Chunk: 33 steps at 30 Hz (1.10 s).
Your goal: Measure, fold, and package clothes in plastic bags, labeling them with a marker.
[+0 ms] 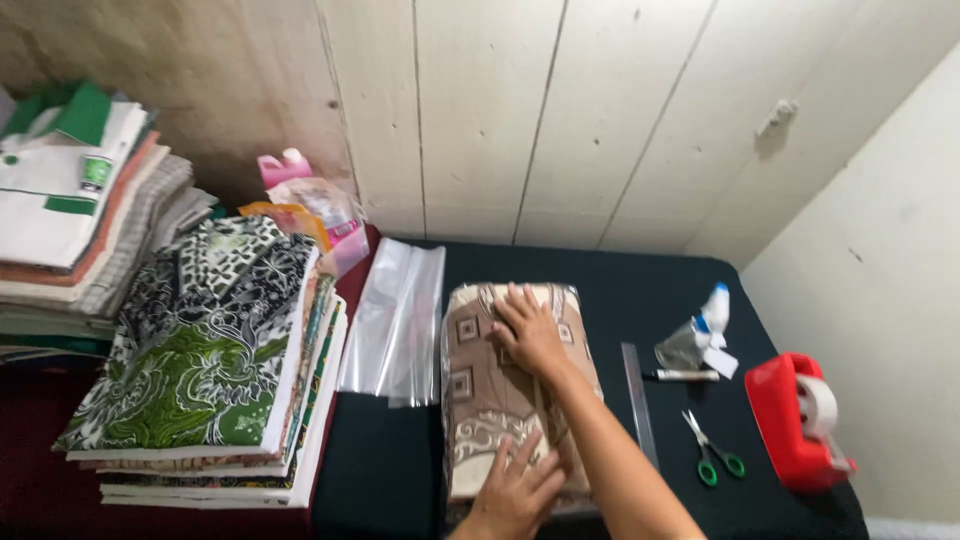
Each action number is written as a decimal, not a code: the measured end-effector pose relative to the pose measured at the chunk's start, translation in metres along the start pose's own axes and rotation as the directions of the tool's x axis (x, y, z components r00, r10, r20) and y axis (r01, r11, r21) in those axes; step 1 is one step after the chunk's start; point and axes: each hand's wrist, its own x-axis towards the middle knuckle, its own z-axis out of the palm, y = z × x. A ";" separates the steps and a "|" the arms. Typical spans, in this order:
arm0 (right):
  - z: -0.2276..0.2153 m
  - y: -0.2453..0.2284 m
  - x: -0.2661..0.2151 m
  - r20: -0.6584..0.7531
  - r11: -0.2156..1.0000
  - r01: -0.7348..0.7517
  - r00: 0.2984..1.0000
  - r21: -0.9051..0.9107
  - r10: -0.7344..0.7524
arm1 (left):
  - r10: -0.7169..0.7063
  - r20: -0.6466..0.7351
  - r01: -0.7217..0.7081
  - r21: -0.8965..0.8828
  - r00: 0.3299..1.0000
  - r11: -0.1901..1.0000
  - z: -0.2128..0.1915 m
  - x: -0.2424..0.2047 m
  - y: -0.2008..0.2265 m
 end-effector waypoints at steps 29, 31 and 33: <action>-0.055 0.123 -0.289 -0.176 0.404 -0.238 0.630 0.883 0.756 | -0.837 -0.127 0.798 -0.255 0.533 0.547 -0.050 -0.052 -0.012; -0.083 0.081 -0.279 -0.191 0.389 -0.162 0.665 0.907 0.722 | -0.877 -0.075 0.831 -0.287 0.475 0.475 -0.046 -0.052 -0.016; -0.119 0.023 -0.255 -0.117 0.380 -0.207 0.729 0.902 0.674 | -0.910 -0.039 0.875 -0.261 0.413 0.408 -0.052 -0.043 -0.018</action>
